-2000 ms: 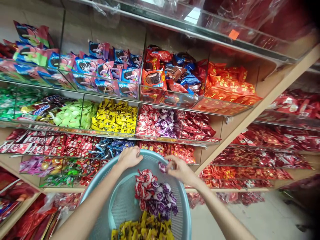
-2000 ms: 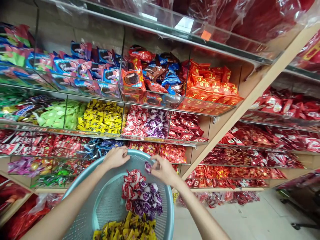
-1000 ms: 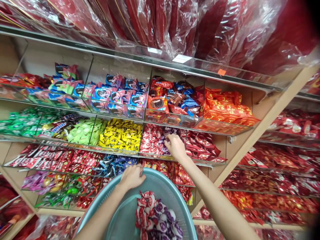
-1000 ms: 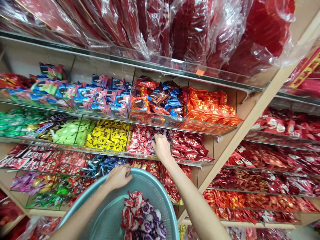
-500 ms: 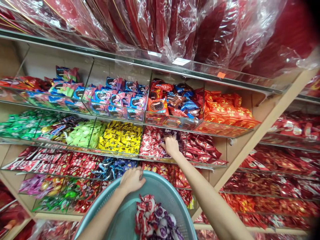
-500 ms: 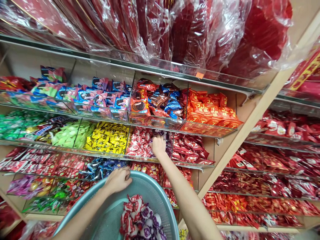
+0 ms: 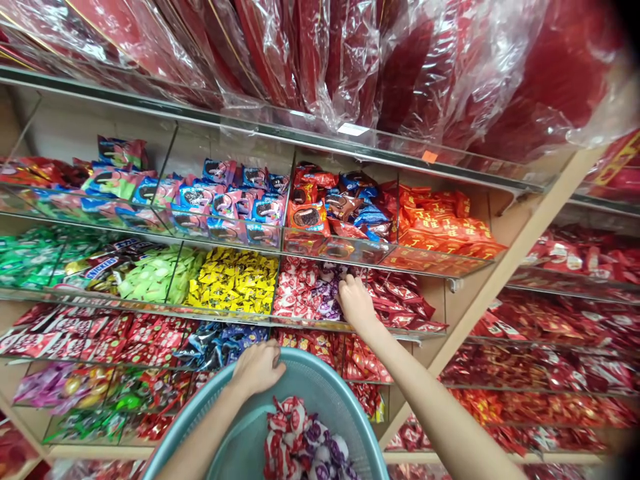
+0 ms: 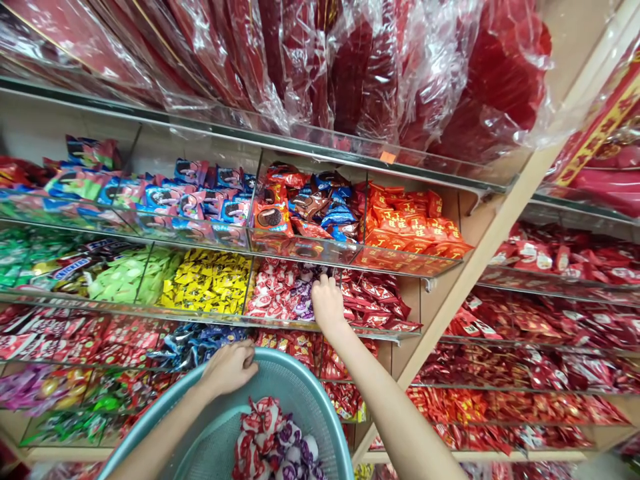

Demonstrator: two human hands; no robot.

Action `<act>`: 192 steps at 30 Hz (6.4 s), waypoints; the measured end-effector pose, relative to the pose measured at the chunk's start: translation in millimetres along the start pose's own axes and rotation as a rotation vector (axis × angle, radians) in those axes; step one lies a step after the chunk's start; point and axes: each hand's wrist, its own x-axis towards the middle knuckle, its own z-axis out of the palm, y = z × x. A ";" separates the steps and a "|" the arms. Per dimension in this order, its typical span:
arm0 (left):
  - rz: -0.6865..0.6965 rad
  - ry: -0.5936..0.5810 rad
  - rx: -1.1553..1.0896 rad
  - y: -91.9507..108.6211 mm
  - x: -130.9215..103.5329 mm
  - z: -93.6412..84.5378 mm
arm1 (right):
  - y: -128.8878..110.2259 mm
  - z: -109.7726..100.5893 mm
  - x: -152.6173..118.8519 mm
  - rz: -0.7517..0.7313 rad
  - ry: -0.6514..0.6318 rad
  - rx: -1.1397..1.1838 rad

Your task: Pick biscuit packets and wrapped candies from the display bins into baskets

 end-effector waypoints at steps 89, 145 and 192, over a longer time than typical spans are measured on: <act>0.019 0.010 0.023 1.8 -1.9 2.0 | -89.5 114.8 -162.6 0.064 -0.447 0.785; -0.060 -0.022 -0.007 3.3 -4.1 0.3 | -112.9 110.6 -148.4 -0.307 -0.252 0.334; -0.073 -0.034 -0.015 1.4 -4.9 1.8 | -16.8 7.1 36.6 -0.333 -0.392 0.486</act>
